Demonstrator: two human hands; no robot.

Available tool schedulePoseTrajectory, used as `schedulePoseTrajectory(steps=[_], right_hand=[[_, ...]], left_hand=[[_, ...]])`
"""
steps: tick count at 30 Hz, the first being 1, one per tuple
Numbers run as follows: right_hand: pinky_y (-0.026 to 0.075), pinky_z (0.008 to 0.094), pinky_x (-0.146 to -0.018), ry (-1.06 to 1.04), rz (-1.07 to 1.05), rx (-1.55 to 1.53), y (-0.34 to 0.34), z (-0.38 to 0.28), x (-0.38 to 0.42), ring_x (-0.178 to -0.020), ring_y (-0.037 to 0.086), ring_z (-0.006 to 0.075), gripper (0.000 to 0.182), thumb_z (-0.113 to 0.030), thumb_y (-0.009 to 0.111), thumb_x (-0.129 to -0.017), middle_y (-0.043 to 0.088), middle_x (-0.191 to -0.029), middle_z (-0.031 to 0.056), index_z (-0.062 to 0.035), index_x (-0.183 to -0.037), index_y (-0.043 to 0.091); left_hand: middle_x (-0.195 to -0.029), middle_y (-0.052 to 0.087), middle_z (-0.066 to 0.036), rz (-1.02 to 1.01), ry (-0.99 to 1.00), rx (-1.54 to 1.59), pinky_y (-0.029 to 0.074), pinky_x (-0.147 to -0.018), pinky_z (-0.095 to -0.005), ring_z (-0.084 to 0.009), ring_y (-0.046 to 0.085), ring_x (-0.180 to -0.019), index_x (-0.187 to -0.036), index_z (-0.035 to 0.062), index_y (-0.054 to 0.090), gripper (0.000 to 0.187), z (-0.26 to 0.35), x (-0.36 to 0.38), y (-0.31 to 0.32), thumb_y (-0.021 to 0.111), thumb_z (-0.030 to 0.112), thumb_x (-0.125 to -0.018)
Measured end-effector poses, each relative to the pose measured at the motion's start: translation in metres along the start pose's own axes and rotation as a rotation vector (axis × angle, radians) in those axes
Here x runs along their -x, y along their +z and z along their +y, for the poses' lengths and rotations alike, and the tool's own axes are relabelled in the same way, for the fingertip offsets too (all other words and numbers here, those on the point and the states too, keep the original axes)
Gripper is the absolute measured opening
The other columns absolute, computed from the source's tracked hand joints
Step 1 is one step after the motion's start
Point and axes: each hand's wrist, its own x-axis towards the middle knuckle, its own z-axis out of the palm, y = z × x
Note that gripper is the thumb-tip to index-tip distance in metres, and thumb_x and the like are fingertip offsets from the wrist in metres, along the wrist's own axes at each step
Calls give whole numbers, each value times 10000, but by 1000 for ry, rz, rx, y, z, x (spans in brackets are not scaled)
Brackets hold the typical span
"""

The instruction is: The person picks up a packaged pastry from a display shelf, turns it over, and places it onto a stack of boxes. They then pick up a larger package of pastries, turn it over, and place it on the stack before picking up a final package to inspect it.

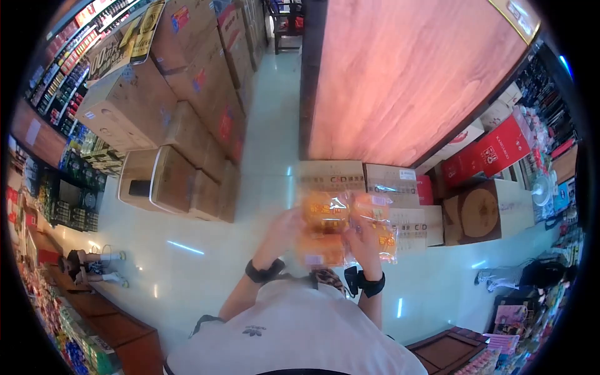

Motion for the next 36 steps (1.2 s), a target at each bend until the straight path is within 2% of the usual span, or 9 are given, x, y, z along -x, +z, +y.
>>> schedulePoseTrajectory(steps=[3,9,14,20,21,25,28,33,36], right_hand=[[454,216,-704,38,17,141,8,2,3,-809,531,65,373,-119,589,-945,586,-1026,30,-29,-1298,509],[460,213,-731,115,-103,-55,3,-8,-6,-830,540,69,339,-126,590,-952,586,-1057,13,-38,-1274,529],[469,218,-754,-27,-286,-229,-12,-25,-14,-898,564,80,297,-81,570,-954,534,-1220,34,-53,-1249,550],[481,223,-771,80,-543,-223,-26,-18,-17,-957,557,106,294,-55,577,-938,445,-1333,91,-45,-1231,547],[484,220,-774,106,-587,-180,-27,-17,-16,-1030,555,125,291,-55,584,-930,444,-1352,99,-42,-1219,550],[486,264,-806,-94,-710,0,-15,-16,-8,-1000,550,133,306,-73,595,-916,396,-1431,125,-44,-1219,558],[480,278,-813,26,-928,-97,6,-23,7,-938,558,133,310,-66,592,-907,375,-1448,148,-48,-1215,561],[478,209,-653,12,-1283,-56,45,-34,51,-792,580,79,370,-27,584,-885,288,-1496,158,-50,-1253,550],[498,226,-696,82,-1453,-87,64,-31,90,-811,597,102,381,-20,572,-892,288,-1495,141,-46,-1270,536]], left_hand=[[-1294,551,-130,10,-34,-6,476,-929,-332,-212,557,-1163,-1263,19,540,377,12,-1,5,624,155,-921],[-1309,539,-135,150,143,-250,473,-911,-328,-212,559,-1138,-1267,10,532,400,29,4,15,637,154,-910],[-1355,519,-126,287,76,-250,454,-926,-325,-219,550,-1153,-1290,18,523,424,76,10,25,641,114,-894],[-1379,513,-119,525,-4,-334,448,-943,-334,-206,544,-1176,-1297,54,540,433,88,36,58,642,62,-876],[-1379,514,-117,576,-20,-323,448,-944,-337,-205,543,-1180,-1297,61,543,436,89,43,62,642,55,-873],[-1389,517,-113,721,-96,-382,441,-956,-335,-209,534,-1196,-1307,69,537,458,78,85,65,644,34,-863],[-1394,512,-119,894,-40,-524,446,-948,-332,-220,540,-1192,-1306,60,536,461,80,125,72,647,35,-860],[-1389,508,-151,1197,-139,-524,461,-946,-346,-246,552,-1173,-1302,40,541,458,82,217,95,661,51,-860],[-1386,508,-164,1388,-181,-476,465,-937,-342,-248,563,-1148,-1317,47,538,472,75,272,120,662,58,-862]])
